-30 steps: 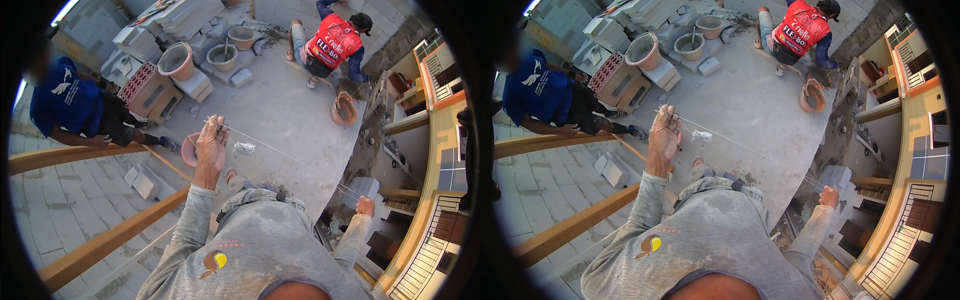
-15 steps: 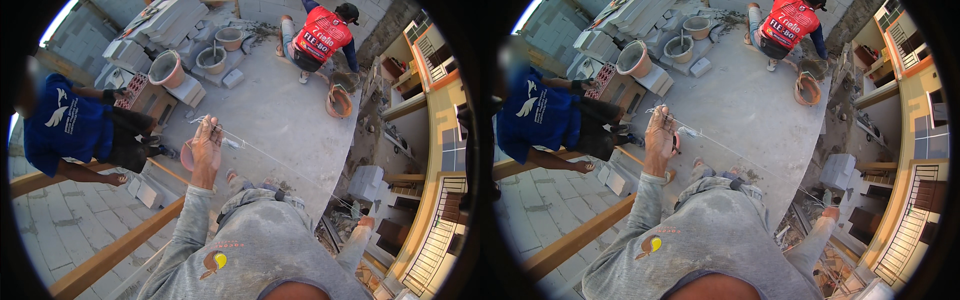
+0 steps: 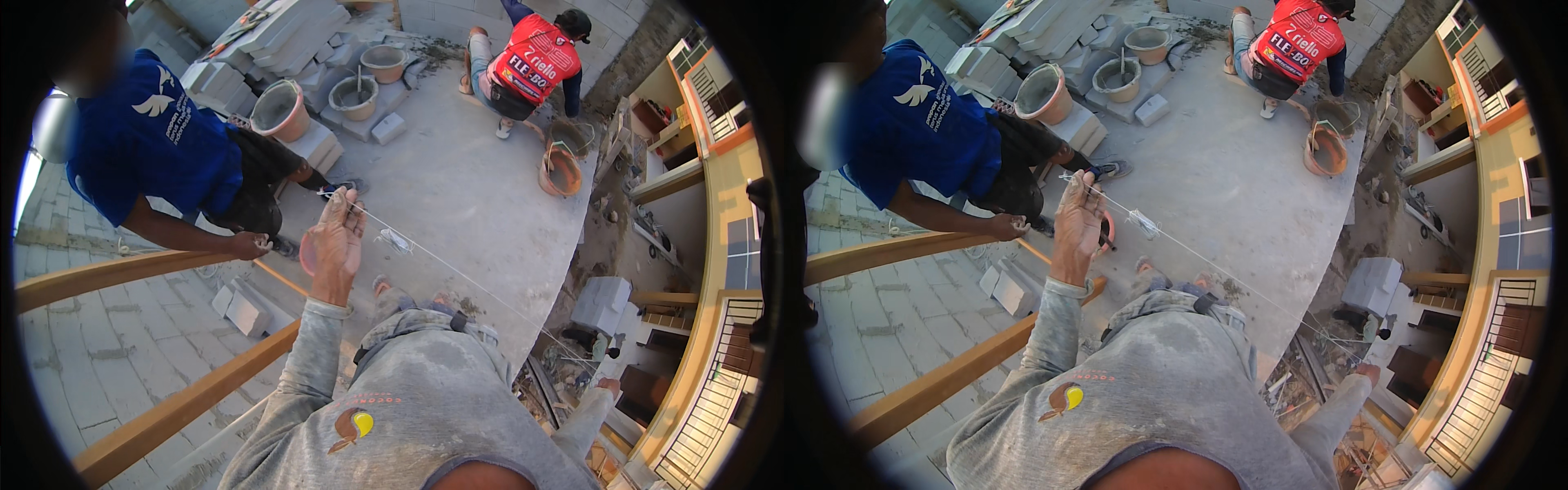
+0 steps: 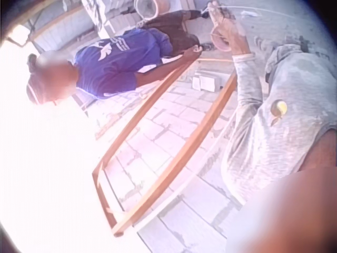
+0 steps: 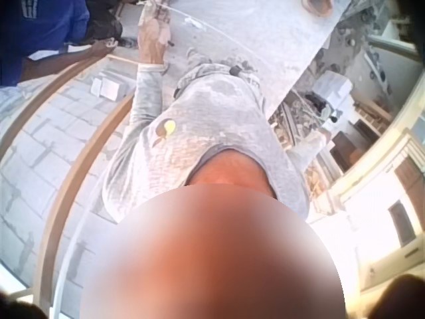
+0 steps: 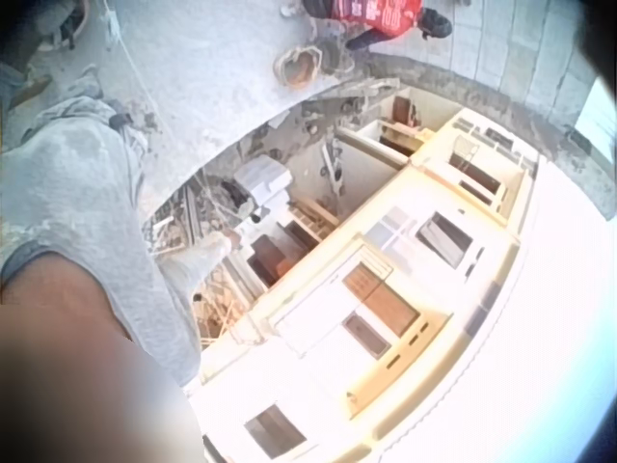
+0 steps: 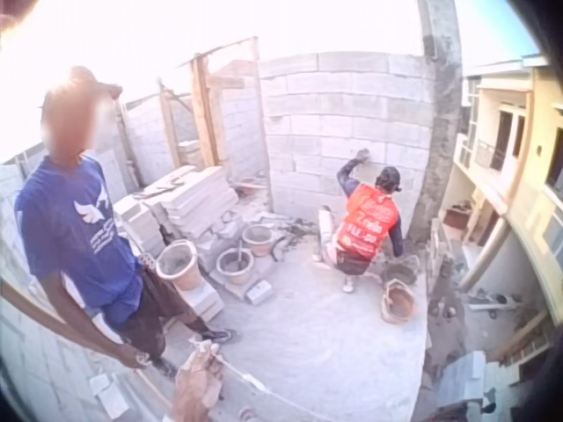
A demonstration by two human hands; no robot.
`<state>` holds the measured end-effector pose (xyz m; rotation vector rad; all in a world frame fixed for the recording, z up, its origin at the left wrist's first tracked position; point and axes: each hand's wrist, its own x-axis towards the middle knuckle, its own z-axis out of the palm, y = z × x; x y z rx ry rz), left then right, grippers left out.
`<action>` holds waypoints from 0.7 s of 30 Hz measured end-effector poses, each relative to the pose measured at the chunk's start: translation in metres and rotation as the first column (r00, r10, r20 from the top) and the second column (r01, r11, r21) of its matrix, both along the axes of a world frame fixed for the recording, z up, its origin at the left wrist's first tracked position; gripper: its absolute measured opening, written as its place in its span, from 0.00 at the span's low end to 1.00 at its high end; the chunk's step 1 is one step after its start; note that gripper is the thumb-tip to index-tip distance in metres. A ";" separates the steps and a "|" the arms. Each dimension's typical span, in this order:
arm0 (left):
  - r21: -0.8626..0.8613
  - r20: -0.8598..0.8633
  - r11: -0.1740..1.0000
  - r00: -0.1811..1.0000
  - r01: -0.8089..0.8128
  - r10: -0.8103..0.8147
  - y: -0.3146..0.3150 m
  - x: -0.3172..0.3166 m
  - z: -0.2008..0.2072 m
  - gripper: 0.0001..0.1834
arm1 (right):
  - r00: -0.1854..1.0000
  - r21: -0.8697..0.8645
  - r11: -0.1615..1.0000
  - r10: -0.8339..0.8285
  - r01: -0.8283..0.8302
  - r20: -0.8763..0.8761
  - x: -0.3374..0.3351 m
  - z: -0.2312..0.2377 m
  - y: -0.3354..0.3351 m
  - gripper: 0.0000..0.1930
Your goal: The person holds a bundle of white string and repeatedly pulls, twists, and ties sections of it by hand. They form knots and loops while standing on a construction site, occasionally adjusting the string with both hands.
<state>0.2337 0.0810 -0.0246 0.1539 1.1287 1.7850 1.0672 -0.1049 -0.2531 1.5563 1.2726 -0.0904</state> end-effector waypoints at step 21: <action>0.014 0.004 0.999 1.000 0.030 -0.030 -0.007 0.001 0.017 0.19 | 0.473 0.443 0.280 -0.775 0.852 -0.419 0.053 -0.014 -0.054 0.19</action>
